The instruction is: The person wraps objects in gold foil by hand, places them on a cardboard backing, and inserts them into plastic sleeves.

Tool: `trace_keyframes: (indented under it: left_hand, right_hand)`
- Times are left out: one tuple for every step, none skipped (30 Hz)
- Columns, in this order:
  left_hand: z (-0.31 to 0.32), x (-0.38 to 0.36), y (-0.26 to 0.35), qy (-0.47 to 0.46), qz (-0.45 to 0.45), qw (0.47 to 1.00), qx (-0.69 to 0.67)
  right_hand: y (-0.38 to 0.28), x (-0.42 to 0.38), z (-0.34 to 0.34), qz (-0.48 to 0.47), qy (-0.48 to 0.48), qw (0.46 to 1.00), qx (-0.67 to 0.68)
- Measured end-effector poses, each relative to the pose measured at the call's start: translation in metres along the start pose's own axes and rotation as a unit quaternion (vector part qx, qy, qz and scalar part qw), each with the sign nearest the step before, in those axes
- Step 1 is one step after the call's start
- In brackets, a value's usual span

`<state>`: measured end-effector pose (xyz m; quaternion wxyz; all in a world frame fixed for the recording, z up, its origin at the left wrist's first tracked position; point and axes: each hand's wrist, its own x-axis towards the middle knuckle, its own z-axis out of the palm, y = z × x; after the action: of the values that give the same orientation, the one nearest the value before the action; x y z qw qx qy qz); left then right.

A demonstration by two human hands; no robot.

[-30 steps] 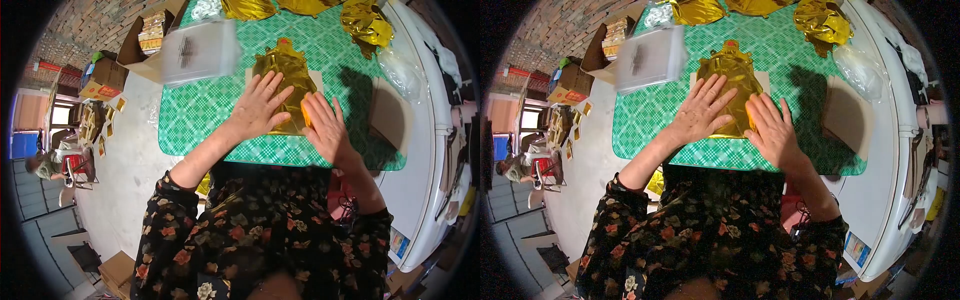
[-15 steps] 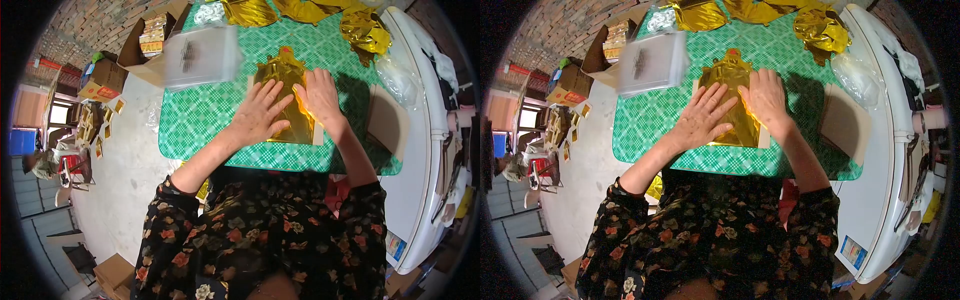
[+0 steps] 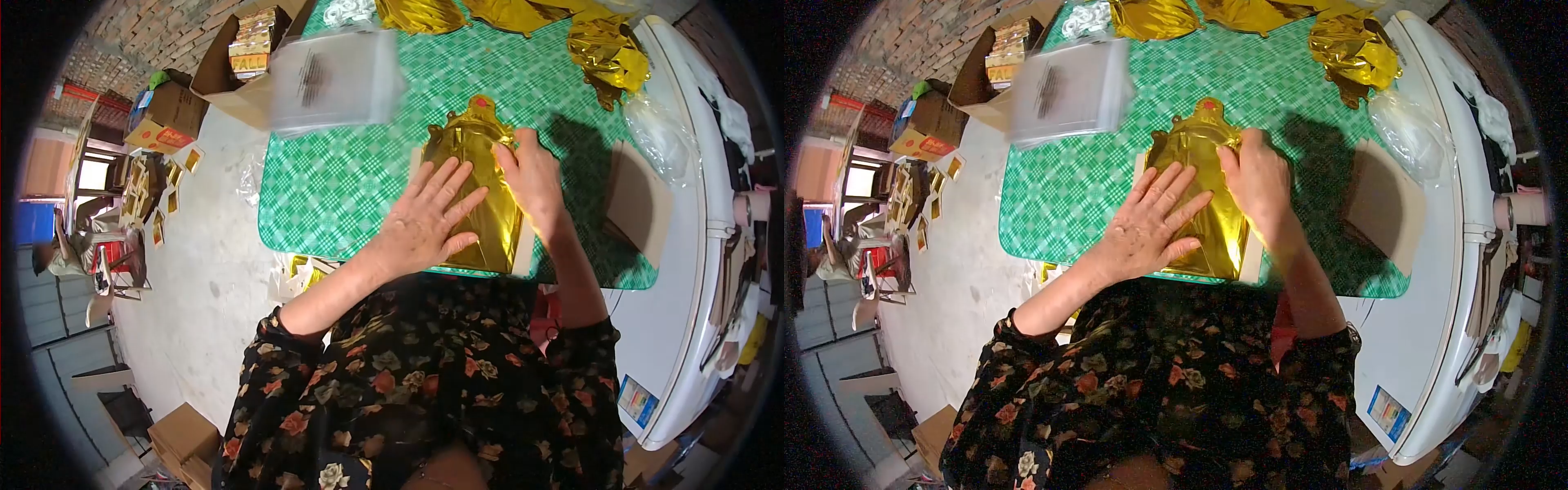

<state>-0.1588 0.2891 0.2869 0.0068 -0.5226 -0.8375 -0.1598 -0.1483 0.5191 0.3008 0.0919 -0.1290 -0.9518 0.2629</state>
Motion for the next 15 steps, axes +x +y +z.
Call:
trace_keyframes:
  left_hand:
    - [0.0,0.0,0.001,0.001,-0.003,1.0,-0.003]
    - [0.001,-0.001,0.003,0.001,-0.005,1.0,-0.002]
    - [0.001,-0.001,0.004,0.001,-0.007,1.0,-0.001]
    - [0.001,-0.001,0.005,0.001,-0.009,1.0,0.0]
    - [0.001,-0.001,0.005,0.002,-0.01,1.0,-0.003]
    - [0.001,-0.001,0.006,0.003,-0.011,1.0,-0.006]
    - [0.001,-0.002,0.006,0.004,-0.012,1.0,-0.008]
    - [0.001,-0.002,0.005,0.006,-0.012,1.0,-0.007]
    - [0.002,-0.002,0.005,0.007,-0.013,1.0,-0.008]
    - [0.002,-0.002,0.005,0.008,-0.013,1.0,-0.008]
    - [0.002,-0.002,0.005,0.008,-0.013,1.0,-0.009]
    - [0.001,-0.001,0.005,0.009,-0.013,1.0,-0.01]
    - [0.001,-0.002,0.005,0.008,-0.013,1.0,-0.011]
    - [0.001,-0.002,0.004,0.012,-0.014,1.0,-0.018]
    - [0.002,-0.002,0.004,0.015,-0.015,0.999,-0.026]
  right_hand:
    - [0.002,0.006,-0.004,0.01,-0.037,0.999,-0.011]
    - [0.003,0.011,-0.007,0.019,-0.073,0.997,-0.022]
    - [0.003,0.013,-0.009,0.002,-0.062,0.997,-0.038]
    - [0.003,0.017,-0.01,-0.003,-0.079,0.996,-0.049]
    - [0.004,0.022,-0.011,-0.008,-0.096,0.994,-0.06]
    - [0.005,0.027,-0.011,-0.014,-0.114,0.991,-0.07]
    - [0.008,0.032,-0.01,-0.005,-0.146,0.989,-0.017]
    - [0.011,0.036,-0.007,0.003,-0.178,0.983,0.035]
    - [0.014,0.039,-0.005,0.011,-0.209,0.974,0.088]
    - [0.018,0.041,-0.003,-0.017,-0.2,0.977,0.074]
    - [0.021,0.044,-0.001,-0.045,-0.19,0.979,0.061]
    - [0.024,0.045,0.002,-0.073,-0.18,0.98,0.047]
    - [0.021,0.044,0.001,-0.065,-0.172,0.981,0.055]
    - [0.017,0.041,0.0,-0.056,-0.165,0.983,0.064]
    - [0.015,0.039,0.0,-0.046,-0.157,0.984,0.072]
